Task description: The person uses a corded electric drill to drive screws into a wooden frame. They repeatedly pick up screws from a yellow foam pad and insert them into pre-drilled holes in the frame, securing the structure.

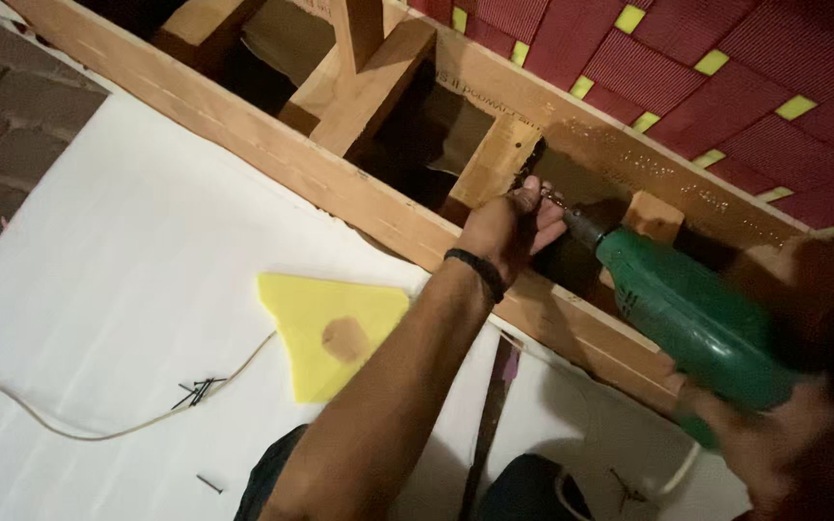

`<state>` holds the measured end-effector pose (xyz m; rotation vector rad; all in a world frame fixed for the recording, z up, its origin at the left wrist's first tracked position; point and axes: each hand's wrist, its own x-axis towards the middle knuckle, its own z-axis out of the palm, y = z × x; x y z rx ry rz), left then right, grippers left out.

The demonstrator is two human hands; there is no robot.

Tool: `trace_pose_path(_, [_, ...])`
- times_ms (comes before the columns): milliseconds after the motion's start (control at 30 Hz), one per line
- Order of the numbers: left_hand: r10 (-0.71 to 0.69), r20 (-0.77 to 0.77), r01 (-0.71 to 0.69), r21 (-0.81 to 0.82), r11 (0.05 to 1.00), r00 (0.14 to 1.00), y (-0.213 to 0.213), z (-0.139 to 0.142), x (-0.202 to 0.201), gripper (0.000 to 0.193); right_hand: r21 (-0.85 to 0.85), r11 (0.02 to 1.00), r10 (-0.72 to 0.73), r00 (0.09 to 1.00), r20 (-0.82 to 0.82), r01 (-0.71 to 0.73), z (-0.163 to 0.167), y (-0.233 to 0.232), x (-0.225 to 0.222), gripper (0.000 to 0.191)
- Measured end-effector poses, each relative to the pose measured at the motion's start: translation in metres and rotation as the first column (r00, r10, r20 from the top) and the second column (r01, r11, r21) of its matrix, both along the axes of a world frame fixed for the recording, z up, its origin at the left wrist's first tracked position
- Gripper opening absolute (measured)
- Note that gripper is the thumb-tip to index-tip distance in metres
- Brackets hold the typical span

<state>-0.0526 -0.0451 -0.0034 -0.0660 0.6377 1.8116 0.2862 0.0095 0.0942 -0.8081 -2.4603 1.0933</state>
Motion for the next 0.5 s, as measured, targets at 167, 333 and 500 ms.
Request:
trace_pose_path(167, [0.079,0.184,-0.093,0.068,0.993,0.980,0.072,-0.045,-0.021,0.021,0.177,0.974,-0.147,0.989,0.007,0.144,0.033,0.005,-0.078,0.057])
trace_pose_path(333, [0.068,0.124,-0.085,0.135,0.987,0.990,0.090,-0.085,-0.038,0.024,0.314,0.948,-0.160,0.926,0.343,0.048,0.079,0.001,-0.159,0.058])
trace_pose_path(500, [0.069,0.098,-0.078,0.100,0.992,0.993,0.078,-0.078,-0.033,0.029,0.370,0.927,-0.172,0.816,0.551,-0.055,0.115,0.004,-0.205,0.051])
